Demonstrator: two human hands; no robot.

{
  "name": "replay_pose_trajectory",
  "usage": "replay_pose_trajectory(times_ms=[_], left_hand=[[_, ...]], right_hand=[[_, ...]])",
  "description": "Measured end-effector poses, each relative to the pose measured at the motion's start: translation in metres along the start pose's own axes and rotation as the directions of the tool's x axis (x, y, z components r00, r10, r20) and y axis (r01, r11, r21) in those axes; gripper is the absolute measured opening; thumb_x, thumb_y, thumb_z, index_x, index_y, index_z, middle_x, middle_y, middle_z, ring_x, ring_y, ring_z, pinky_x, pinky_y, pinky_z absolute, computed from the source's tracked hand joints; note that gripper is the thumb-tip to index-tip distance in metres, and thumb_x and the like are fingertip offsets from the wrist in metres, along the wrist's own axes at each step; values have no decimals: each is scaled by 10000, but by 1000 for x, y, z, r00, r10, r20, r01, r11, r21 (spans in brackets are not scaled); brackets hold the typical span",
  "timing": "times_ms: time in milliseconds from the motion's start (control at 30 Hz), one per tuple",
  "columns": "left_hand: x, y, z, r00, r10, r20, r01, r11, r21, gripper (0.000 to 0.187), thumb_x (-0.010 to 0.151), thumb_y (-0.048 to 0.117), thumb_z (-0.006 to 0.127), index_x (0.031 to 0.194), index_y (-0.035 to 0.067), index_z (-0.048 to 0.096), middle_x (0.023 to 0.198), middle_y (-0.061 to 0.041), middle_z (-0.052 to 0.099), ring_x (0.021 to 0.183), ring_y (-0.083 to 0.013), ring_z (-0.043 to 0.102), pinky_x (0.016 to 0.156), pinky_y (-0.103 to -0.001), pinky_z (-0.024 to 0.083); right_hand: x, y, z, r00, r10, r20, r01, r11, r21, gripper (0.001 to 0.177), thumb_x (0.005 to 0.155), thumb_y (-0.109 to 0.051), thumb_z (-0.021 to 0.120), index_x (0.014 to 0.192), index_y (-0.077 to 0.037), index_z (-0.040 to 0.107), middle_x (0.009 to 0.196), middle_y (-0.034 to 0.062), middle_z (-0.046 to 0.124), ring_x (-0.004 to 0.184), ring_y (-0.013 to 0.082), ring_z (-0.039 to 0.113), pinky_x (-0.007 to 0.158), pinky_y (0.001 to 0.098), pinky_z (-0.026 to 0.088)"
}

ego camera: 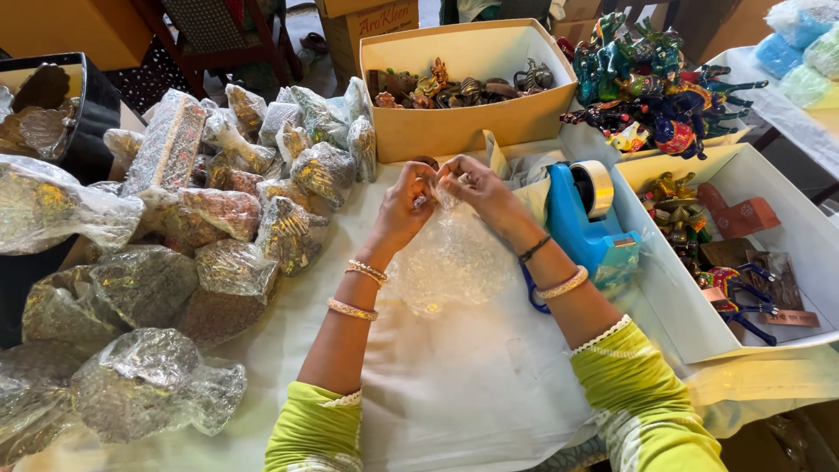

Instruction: The person wraps small decorative figurines in bubble wrap using scissors and tape. They cut bubble wrap to size, place a figurine inside, fold the wrap around it, and secure it with tape. The wrapped items are placed on the table next to other wrapped pieces.

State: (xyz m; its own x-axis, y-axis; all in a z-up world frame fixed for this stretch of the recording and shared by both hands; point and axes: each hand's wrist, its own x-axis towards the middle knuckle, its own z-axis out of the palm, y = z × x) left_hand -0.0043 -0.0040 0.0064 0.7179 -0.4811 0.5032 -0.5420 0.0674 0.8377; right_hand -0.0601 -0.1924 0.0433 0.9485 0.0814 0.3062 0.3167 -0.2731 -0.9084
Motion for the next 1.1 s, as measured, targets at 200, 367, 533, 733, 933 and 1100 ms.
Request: replay_pose_trajectory(times_ms=[200,367,533,733,933,1100], left_hand=[[4,18,-5,997,43,71,-54,985,163,452,829,-55,742,1202,62,514,863,-45,696,786,-92,663,708,-259,535],[9,8,-17,994,-77,82,80,996,-37,436,867,-35,738,1243,46,533,1066,-18,666,916,-75,662,753,-253,556],[6,-10,-16,987,-85,137,111,974,-198,387,933,-53,700,1288,18,563,1141,-21,647,991,-79,631,853,-250,538],[7,-3,-14,988,-58,146,99,951,-292,362,947,-101,626,1281,20,557,1138,3,642,1022,-73,609,915,-234,513],[7,1,-11,991,-80,110,117,915,-387,398,925,-158,601,1260,45,534,1108,-1,639,1002,-79,613,894,-224,509],[5,1,-12,981,-170,90,190,928,-319,421,908,-170,602,1238,82,528,1009,-8,666,956,-79,616,829,-224,505]], right_hand=[[7,38,-8,995,-88,41,81,987,140,146,958,-43,725,1056,-70,620,959,-50,563,921,29,543,799,197,467],[1,24,-15,989,-114,90,81,946,313,151,1023,-57,699,1096,-85,570,957,-51,517,911,40,522,826,211,466],[-6,-16,-5,995,-46,90,32,988,151,325,953,-126,689,1246,-143,549,912,-60,548,839,22,534,751,196,468],[-3,-12,-4,989,-102,104,110,991,-74,116,957,-152,711,1033,-72,676,1018,-43,605,899,54,599,753,227,520],[-5,5,-9,974,-114,195,73,976,205,79,975,-151,706,1005,-85,673,1079,2,496,1004,108,552,899,263,482],[-7,4,-15,922,-216,320,177,973,146,70,974,-124,714,950,-80,666,1098,10,450,1165,159,467,1036,291,398]])
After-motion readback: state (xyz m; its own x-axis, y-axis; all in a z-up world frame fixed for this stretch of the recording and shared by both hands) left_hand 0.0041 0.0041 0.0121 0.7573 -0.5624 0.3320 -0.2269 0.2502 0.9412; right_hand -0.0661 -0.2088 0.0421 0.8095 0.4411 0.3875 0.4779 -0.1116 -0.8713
